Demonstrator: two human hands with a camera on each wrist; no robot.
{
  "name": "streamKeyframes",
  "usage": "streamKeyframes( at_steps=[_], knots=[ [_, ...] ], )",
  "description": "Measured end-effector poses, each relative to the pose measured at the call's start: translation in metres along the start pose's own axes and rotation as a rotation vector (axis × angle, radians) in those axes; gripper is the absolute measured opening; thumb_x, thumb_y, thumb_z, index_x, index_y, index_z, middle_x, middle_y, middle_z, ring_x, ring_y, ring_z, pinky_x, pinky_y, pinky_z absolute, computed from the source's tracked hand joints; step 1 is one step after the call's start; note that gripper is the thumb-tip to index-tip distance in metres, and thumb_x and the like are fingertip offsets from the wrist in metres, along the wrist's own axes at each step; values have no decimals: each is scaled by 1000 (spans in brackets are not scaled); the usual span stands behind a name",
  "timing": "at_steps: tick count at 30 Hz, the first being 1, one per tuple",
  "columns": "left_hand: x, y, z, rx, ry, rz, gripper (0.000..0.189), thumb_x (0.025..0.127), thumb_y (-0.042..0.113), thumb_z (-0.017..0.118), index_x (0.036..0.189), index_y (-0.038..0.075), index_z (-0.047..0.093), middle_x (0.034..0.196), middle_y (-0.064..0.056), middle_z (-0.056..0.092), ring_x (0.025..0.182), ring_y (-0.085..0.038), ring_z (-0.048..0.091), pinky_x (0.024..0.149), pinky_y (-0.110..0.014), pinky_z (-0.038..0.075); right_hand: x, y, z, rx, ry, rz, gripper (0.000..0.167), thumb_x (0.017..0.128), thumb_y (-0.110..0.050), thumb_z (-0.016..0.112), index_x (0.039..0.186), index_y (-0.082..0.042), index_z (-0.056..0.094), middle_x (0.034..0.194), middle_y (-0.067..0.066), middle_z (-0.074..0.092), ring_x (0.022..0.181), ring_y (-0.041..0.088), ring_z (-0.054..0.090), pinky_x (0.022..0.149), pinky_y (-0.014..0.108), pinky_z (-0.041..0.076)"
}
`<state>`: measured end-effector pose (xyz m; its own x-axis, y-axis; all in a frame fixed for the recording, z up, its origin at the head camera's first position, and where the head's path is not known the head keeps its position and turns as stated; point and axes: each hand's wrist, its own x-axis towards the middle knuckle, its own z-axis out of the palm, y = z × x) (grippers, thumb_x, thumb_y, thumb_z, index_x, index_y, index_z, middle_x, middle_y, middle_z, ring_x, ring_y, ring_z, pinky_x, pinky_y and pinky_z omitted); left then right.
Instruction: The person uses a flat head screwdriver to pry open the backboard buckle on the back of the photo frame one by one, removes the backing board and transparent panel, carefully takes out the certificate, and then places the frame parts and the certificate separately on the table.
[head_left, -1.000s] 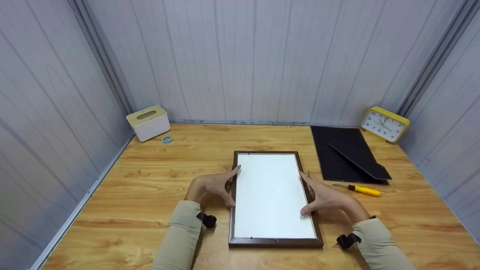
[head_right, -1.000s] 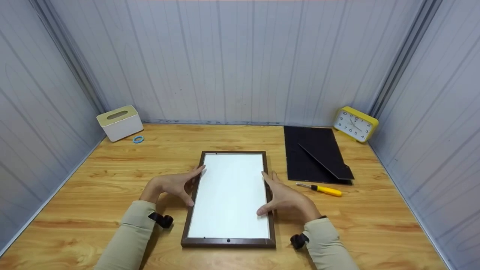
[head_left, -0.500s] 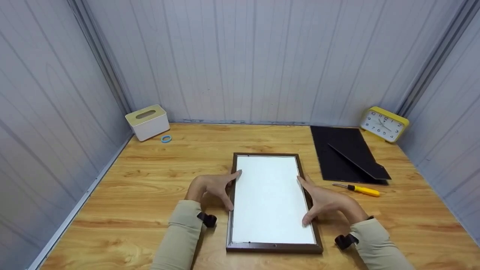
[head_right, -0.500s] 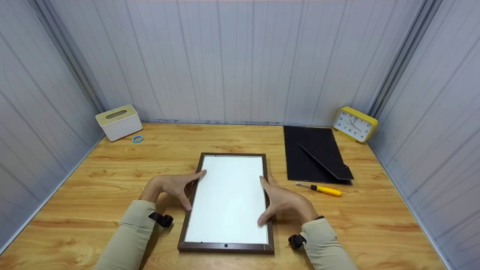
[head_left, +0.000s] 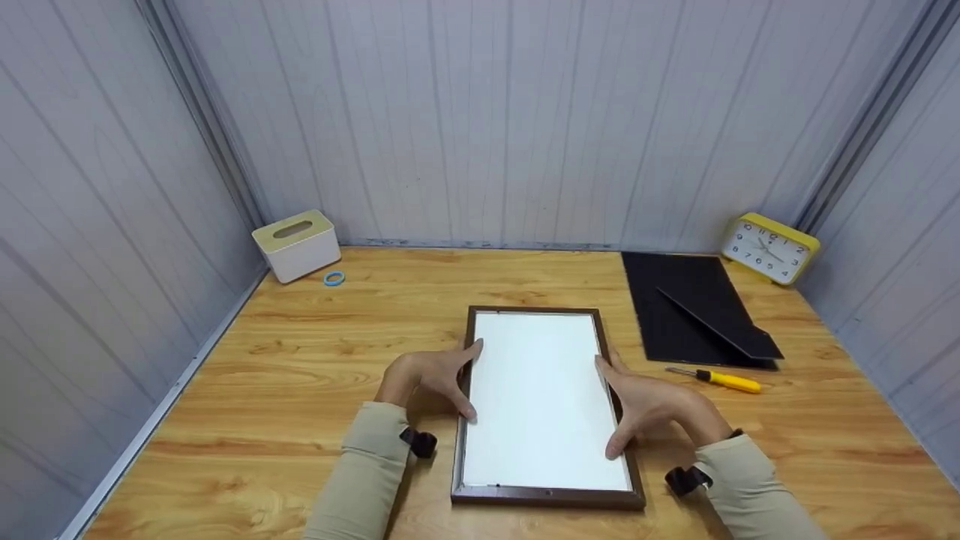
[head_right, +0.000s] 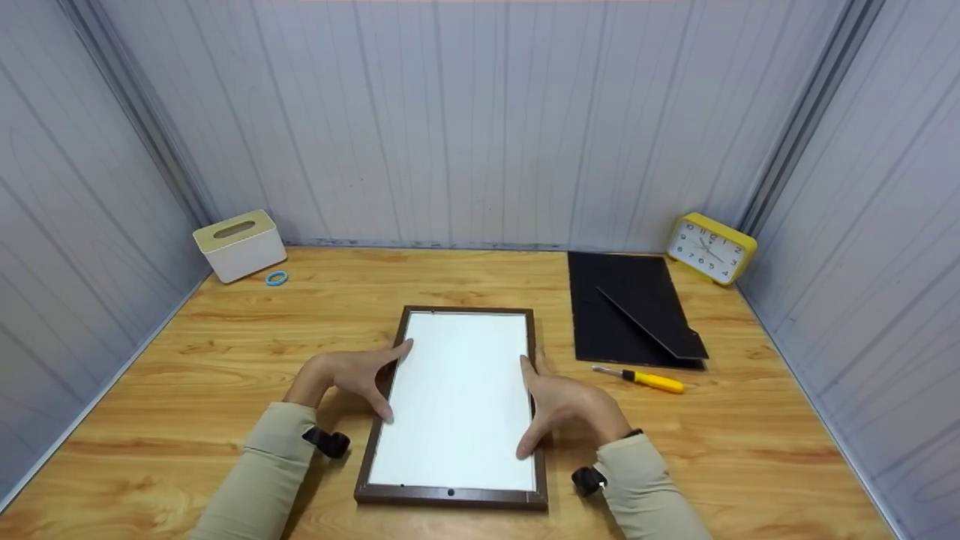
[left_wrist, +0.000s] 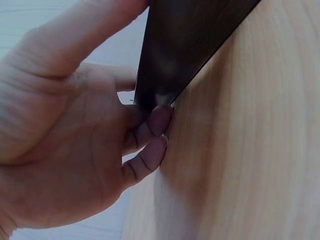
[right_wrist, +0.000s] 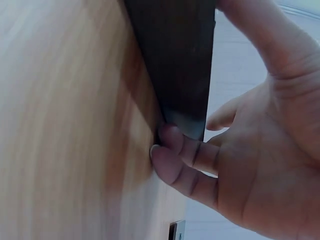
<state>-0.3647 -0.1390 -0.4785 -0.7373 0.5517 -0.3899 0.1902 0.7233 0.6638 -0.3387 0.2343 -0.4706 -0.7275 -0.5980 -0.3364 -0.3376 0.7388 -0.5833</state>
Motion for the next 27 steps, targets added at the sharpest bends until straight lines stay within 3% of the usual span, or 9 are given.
streamKeyframes(
  at_steps=[9,19,27],
  knots=[
    [0,2,0,8,11,-2,139,65,44,94,162,16,-1,166,-12,-6,151,-24,-5,121,-44,5,1,-3,2,33,52,-15,155,56,-46,97,157,1,-10,159,29,-20,148,40,-10,119,56,6],
    [3,2,-2,55,-17,62,136,71,43,91,160,8,-5,166,-17,-7,151,-27,-6,121,-45,7,2,0,1,4,143,-90,151,58,-50,95,159,-3,-6,162,28,-11,149,40,-3,118,55,16],
    [1,3,-2,59,-8,37,137,69,45,92,161,10,-4,164,-19,-10,150,-28,-9,121,-45,4,-1,-1,-2,-26,132,-143,141,60,-49,93,160,-3,5,162,29,-7,149,41,4,117,56,20]
  ],
)
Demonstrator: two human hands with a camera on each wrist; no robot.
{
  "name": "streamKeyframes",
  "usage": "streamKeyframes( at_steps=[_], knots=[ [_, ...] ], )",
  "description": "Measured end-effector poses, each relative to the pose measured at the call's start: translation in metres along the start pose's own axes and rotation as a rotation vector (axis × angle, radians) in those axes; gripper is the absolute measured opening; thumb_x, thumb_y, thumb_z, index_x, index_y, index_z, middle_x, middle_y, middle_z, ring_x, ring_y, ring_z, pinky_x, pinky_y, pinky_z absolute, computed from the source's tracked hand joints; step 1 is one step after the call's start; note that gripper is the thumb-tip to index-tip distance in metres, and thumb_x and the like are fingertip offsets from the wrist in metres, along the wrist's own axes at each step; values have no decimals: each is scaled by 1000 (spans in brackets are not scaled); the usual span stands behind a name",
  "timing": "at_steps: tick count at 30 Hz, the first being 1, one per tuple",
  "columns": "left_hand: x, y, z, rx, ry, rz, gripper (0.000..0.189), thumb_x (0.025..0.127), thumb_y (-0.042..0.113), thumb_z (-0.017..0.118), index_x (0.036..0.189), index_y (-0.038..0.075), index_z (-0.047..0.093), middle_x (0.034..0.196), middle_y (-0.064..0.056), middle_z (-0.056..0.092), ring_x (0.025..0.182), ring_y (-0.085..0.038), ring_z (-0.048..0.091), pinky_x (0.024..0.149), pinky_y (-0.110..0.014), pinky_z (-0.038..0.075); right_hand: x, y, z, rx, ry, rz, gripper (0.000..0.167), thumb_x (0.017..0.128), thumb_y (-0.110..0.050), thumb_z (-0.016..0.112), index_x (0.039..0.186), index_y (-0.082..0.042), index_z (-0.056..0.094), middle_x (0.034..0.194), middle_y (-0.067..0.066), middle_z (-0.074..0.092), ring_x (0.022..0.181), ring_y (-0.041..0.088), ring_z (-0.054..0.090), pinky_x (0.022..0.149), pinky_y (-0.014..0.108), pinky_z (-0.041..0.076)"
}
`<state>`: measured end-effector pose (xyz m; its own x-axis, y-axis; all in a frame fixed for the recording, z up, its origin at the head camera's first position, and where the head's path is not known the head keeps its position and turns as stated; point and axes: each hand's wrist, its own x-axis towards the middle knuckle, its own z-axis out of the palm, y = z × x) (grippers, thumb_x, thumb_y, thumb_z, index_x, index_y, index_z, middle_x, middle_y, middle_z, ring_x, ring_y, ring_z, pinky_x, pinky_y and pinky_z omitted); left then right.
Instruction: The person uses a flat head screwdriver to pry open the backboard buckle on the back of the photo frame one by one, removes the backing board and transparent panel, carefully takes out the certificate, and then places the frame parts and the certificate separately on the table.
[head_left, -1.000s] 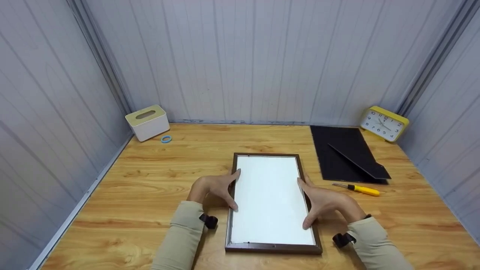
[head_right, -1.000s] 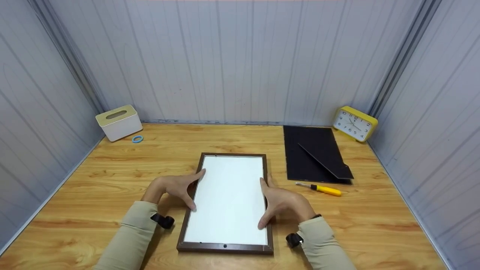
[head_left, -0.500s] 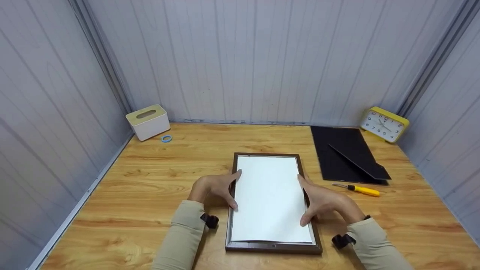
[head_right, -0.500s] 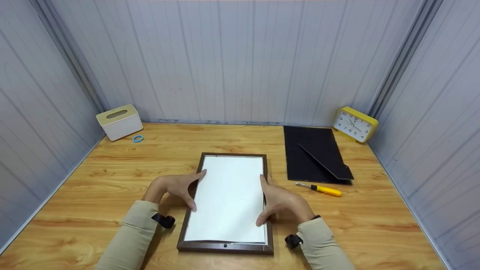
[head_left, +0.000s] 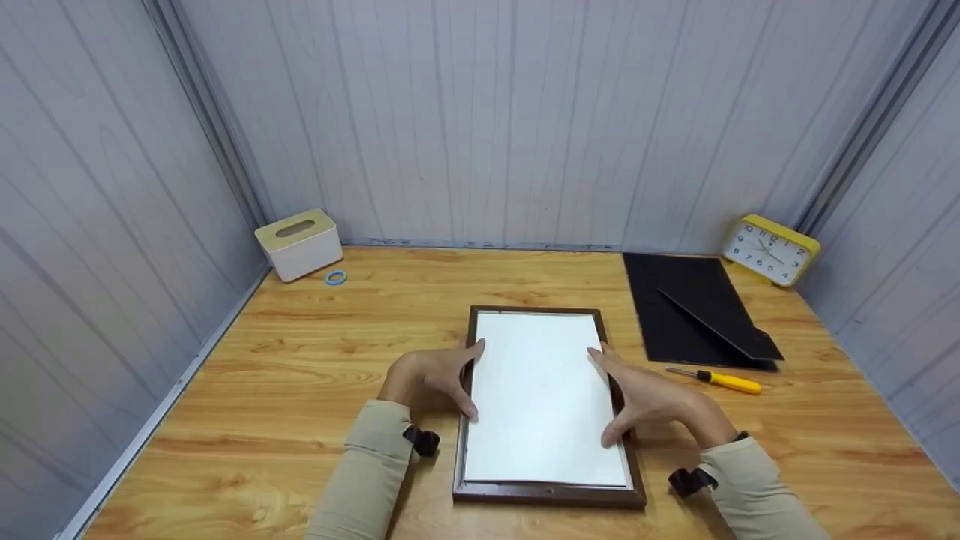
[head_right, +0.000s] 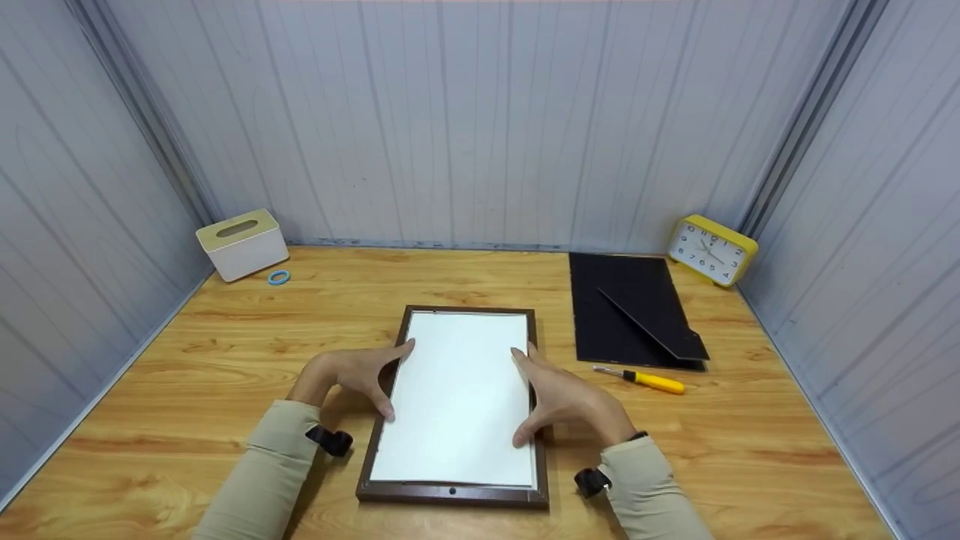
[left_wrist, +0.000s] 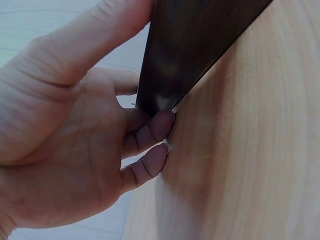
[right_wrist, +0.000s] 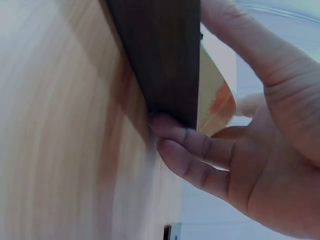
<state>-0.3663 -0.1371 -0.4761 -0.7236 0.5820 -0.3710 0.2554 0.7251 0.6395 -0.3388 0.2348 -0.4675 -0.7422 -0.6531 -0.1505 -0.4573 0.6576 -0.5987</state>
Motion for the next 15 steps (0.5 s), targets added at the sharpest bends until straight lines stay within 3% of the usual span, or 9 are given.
streamKeyframes(
  at_steps=[4,6,8,11,14,15],
  knots=[
    [0,0,0,-11,12,-14,139,67,47,92,161,11,-3,164,-19,-11,150,-28,-9,121,-45,2,-3,2,-5,-4,0,12,134,65,-51,91,159,0,11,162,29,-2,148,42,13,116,55,23],
    [0,0,0,-16,13,-14,139,66,47,92,161,11,-3,164,-18,-11,150,-27,-10,121,-45,1,-5,4,-8,-3,4,7,122,74,-52,85,160,-2,14,163,27,0,140,43,32,111,54,32],
    [0,0,0,-16,10,-12,139,66,47,92,161,11,-4,164,-18,-12,150,-27,-10,121,-45,1,-6,5,-11,-12,16,-15,102,87,-49,74,159,-3,18,163,27,3,136,42,39,109,55,34],
    [0,-1,0,-14,8,-5,139,67,47,92,161,11,-3,165,-17,-11,150,-26,-10,121,-45,1,-4,8,-13,-38,54,-94,66,106,-31,52,157,1,25,161,30,9,133,45,42,107,58,35],
    [0,-1,0,-11,8,-3,139,67,48,92,161,11,-3,165,-16,-10,151,-24,-8,121,-45,2,1,9,-11,-118,126,-186,48,106,-7,47,150,8,35,157,33,20,137,47,36,107,58,36],
    [0,-2,1,-12,10,-3,139,67,47,92,161,11,-3,166,-15,-8,151,-23,-7,121,-45,3,2,9,-10,-145,152,-206,47,103,0,49,149,9,39,156,34,24,128,46,49,101,54,44]
  ],
)
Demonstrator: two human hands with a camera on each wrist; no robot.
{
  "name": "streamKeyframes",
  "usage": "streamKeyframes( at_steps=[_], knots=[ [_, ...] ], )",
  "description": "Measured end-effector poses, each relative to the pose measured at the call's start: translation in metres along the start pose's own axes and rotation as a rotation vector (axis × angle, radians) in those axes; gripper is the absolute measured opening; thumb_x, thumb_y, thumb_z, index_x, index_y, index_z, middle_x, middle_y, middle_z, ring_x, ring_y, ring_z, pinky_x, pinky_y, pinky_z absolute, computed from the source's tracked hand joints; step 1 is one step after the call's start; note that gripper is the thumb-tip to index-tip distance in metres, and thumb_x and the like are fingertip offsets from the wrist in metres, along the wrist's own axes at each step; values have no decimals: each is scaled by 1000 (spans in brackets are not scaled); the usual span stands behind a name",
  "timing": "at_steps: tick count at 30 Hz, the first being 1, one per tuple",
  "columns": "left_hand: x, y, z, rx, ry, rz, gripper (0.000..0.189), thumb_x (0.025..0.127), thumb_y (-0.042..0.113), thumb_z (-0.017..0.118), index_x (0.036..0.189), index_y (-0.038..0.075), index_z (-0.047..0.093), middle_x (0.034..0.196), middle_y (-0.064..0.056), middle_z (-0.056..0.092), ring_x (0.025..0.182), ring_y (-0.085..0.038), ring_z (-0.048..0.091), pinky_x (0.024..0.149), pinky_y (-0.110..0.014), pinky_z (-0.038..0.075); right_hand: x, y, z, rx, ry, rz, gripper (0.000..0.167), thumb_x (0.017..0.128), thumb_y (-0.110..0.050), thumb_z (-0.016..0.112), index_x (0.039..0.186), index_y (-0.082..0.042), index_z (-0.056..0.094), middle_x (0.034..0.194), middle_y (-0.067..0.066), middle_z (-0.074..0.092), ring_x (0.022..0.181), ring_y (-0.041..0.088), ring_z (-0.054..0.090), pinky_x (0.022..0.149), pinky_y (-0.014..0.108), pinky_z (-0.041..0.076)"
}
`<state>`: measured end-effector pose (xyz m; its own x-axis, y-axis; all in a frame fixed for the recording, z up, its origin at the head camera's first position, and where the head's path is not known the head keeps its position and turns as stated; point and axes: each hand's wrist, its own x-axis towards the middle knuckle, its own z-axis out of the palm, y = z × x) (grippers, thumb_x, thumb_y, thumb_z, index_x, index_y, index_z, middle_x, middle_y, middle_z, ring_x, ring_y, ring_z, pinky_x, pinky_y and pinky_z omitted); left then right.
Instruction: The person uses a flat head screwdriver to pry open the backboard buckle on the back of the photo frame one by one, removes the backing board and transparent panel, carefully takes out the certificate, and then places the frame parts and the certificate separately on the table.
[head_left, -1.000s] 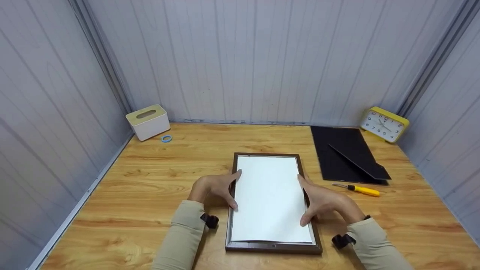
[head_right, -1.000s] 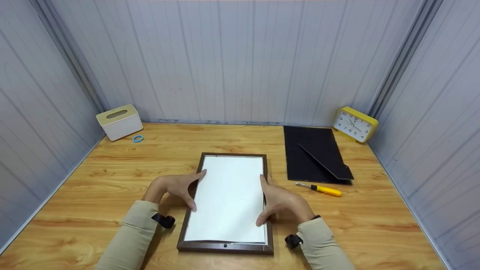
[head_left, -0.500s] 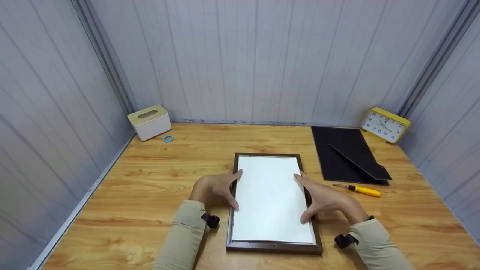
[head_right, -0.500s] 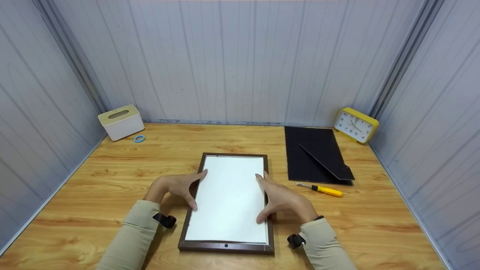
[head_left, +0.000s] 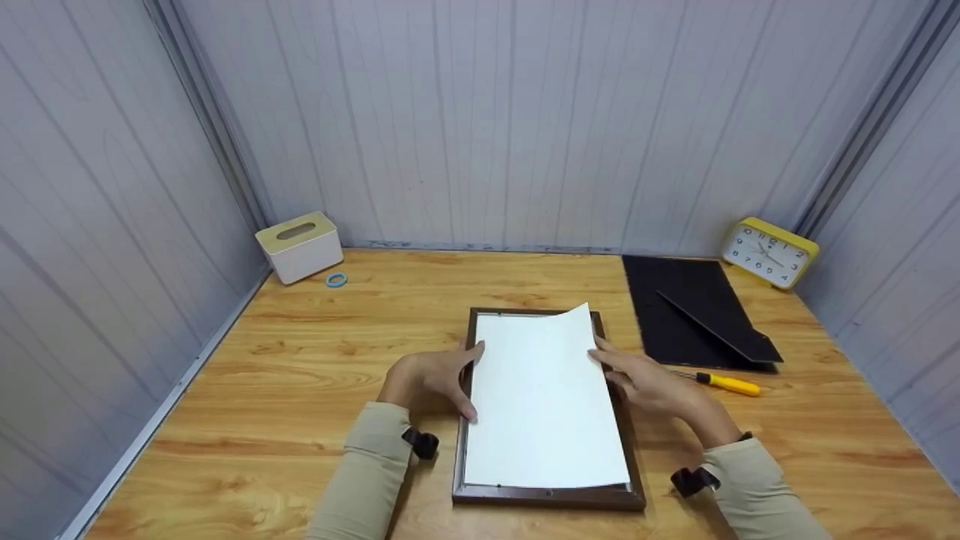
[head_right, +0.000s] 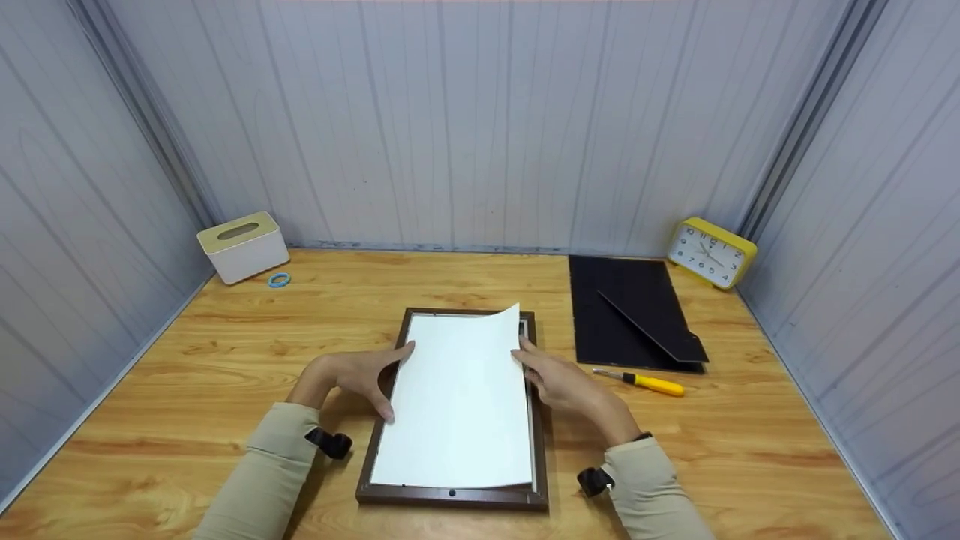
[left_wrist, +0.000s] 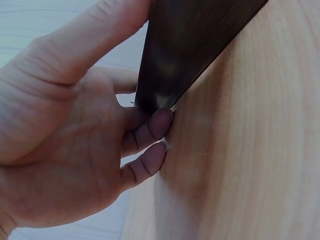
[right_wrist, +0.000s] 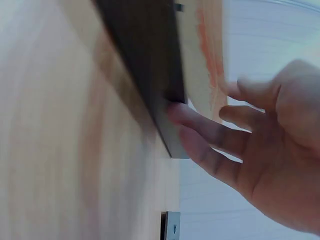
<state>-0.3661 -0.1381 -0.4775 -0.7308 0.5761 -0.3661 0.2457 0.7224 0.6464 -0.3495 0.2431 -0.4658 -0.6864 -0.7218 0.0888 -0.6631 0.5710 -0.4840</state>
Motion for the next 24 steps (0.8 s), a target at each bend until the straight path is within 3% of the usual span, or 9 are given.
streamKeyframes(
  at_steps=[2,3,6,10,12,15,18,21,24],
  knots=[
    [0,0,1,-17,3,4,138,67,45,93,161,11,-2,166,-13,-6,151,-23,-5,121,-44,4,3,0,3,-54,51,-17,49,98,8,56,145,9,45,153,34,30,93,32,67,81,42,56],
    [-1,0,1,-27,5,7,138,67,44,93,161,11,-2,166,-13,-5,151,-23,-5,121,-44,5,4,-1,4,-74,73,-17,50,95,9,59,143,8,48,151,34,33,77,23,67,70,36,56],
    [-1,0,3,-49,14,7,138,66,41,94,162,12,-1,166,-11,-4,151,-22,-4,121,-44,5,6,-2,7,-75,133,5,46,93,9,61,138,3,57,150,32,38,44,4,36,45,23,39],
    [-1,1,2,-48,20,2,137,66,40,95,162,11,0,166,-12,-3,151,-22,-4,121,-43,5,7,-9,9,-83,203,18,40,92,9,59,128,-6,69,148,35,38,41,0,24,41,20,30],
    [-1,2,1,-44,23,8,137,66,39,94,161,10,0,166,-13,-3,151,-23,-3,121,-43,5,7,-14,9,-114,244,-1,41,90,10,59,123,-10,73,147,35,39,41,2,25,41,20,29],
    [-2,3,0,-44,29,18,136,67,38,94,161,9,0,166,-14,-3,151,-24,-3,121,-43,6,9,-17,7,-185,316,-66,41,88,11,63,118,-12,76,143,30,48,47,11,46,42,21,32],
    [-2,2,0,-48,32,25,137,67,37,94,161,9,-2,166,-15,-5,151,-24,-3,121,-43,6,11,-15,7,-242,395,-160,37,86,11,67,114,-11,78,132,22,61,73,28,70,43,24,39],
    [-2,0,1,-52,30,30,141,69,36,94,160,10,-10,164,-17,-12,150,-27,-8,121,-43,5,13,-10,7,-253,472,-255,32,84,12,70,110,-7,78,120,17,69,94,35,71,49,30,52],
    [-1,-1,1,-46,33,40,143,71,33,93,157,10,-19,162,-21,-20,150,-29,-11,121,-44,3,15,-7,5,-236,549,-340,31,83,13,70,107,-4,79,110,15,73,92,32,72,60,38,58]
  ],
)
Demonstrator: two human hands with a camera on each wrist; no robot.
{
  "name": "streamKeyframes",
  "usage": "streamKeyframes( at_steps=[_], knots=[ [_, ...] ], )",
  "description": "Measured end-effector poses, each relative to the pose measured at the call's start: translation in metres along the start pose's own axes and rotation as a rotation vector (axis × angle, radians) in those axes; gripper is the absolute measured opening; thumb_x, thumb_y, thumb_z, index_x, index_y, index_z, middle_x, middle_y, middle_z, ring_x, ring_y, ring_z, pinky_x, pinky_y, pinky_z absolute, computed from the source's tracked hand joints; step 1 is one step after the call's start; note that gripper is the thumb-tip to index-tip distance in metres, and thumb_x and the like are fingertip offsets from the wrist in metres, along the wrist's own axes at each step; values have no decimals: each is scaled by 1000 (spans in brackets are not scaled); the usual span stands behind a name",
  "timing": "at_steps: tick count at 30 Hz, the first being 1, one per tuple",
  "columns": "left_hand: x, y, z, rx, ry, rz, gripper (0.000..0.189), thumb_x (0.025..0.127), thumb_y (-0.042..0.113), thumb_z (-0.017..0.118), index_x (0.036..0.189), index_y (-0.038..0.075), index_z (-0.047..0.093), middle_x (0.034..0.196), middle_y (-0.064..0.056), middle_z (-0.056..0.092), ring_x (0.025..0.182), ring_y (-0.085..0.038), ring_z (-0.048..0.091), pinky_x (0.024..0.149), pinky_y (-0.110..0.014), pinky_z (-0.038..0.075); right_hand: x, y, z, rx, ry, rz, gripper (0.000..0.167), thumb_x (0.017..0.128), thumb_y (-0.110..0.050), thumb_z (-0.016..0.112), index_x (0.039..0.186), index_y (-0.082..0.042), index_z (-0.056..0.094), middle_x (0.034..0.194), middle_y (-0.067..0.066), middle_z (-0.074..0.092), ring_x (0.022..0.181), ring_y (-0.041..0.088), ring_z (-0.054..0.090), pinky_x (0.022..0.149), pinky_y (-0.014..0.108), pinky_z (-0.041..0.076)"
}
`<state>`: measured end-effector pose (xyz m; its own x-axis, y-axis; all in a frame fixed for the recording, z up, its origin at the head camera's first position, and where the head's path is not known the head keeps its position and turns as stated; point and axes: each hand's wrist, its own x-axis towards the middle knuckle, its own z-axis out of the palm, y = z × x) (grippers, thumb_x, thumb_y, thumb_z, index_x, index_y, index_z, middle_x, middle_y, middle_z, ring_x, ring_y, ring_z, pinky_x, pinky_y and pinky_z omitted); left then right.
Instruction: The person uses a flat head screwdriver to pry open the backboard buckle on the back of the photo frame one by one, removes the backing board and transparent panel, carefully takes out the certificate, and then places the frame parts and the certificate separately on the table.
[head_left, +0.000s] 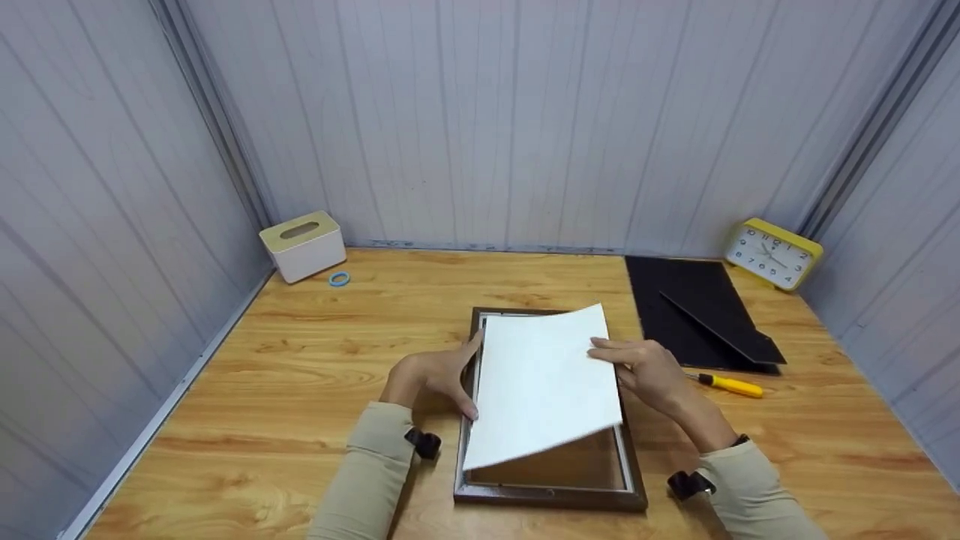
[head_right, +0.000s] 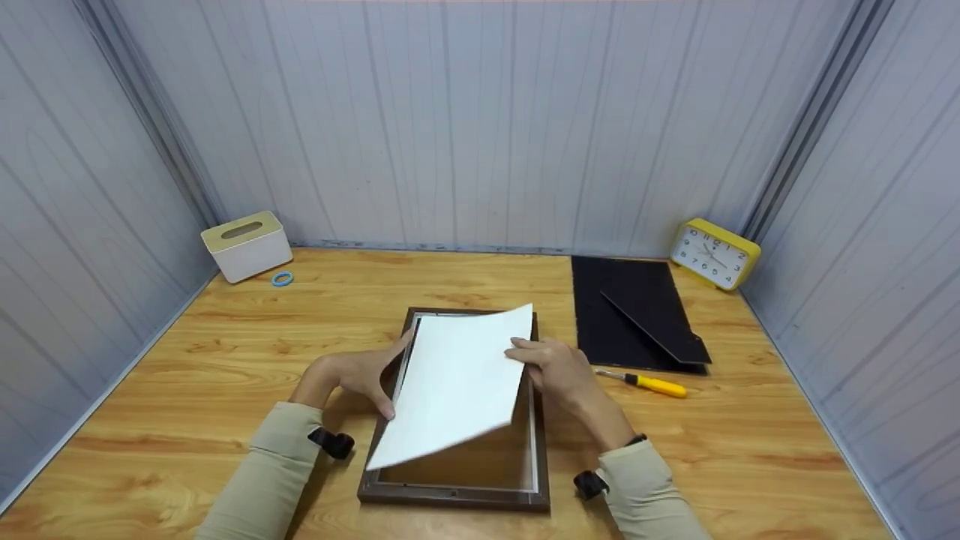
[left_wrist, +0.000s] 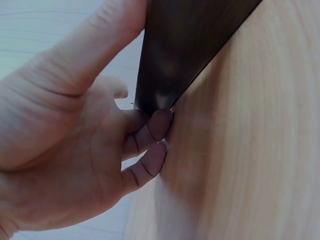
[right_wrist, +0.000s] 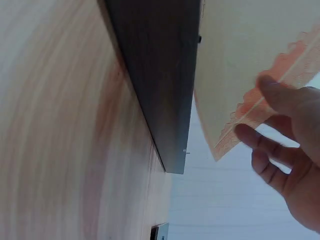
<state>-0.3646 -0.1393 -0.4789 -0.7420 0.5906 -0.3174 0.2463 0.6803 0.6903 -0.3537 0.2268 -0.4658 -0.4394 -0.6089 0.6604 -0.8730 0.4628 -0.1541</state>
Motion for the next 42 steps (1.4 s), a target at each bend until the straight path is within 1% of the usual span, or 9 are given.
streamKeyframes(
  at_steps=[5,7,12,18,23,27,33,38,42],
  knots=[
    [2,0,0,8,21,23,140,74,22,92,156,6,-19,162,-24,-16,150,-31,-3,121,-44,8,3,2,-8,44,137,-32,32,78,14,73,105,-3,79,99,11,76,82,23,73,64,33,59],
    [3,0,0,17,40,34,139,72,21,93,158,4,-14,164,-24,-9,150,-31,2,121,-43,10,4,1,-13,89,183,8,32,77,14,74,105,-2,79,95,9,76,76,18,71,63,26,57],
    [3,1,1,32,46,-29,144,66,33,95,160,12,-13,165,-19,-7,150,-27,0,121,-41,8,7,-6,-23,278,292,160,31,83,18,67,106,0,78,87,12,76,63,11,65,56,15,48],
    [3,1,0,17,45,-81,146,65,39,95,160,13,-13,164,-19,-13,151,-26,-6,121,-41,3,13,-18,-32,316,394,277,27,88,18,62,108,6,75,64,16,67,48,9,53,42,16,37],
    [3,1,1,36,44,-82,145,65,42,93,160,16,-13,164,-20,-11,151,-27,-4,121,-42,5,15,-20,-34,557,454,498,15,96,6,60,95,10,74,59,17,62,42,14,47,39,20,39],
    [3,1,1,37,40,-84,143,66,43,92,160,17,-13,164,-19,-12,151,-28,-5,121,-42,5,16,-13,-28,792,512,571,21,98,-2,62,91,17,68,60,15,61,43,16,47,37,21,38],
    [3,1,1,73,35,-64,142,67,45,92,160,17,-12,163,-22,-10,151,-31,-2,121,-43,6,22,-9,-13,1134,637,638,18,97,0,62,100,17,69,63,10,61,50,13,49,44,20,39],
    [2,1,0,53,34,-67,143,67,43,93,160,19,-13,163,-23,-11,151,-31,-2,121,-44,6,32,-5,-7,1221,733,713,15,96,4,62,108,11,68,66,9,62,51,10,49,44,17,37],
    [0,0,2,35,29,-71,144,67,42,93,160,20,-14,162,-24,-13,150,-31,-2,121,-44,7,37,-2,-5,1242,801,692,57,94,9,62,148,1,44,77,11,71,49,10,48,41,17,33]
  ],
)
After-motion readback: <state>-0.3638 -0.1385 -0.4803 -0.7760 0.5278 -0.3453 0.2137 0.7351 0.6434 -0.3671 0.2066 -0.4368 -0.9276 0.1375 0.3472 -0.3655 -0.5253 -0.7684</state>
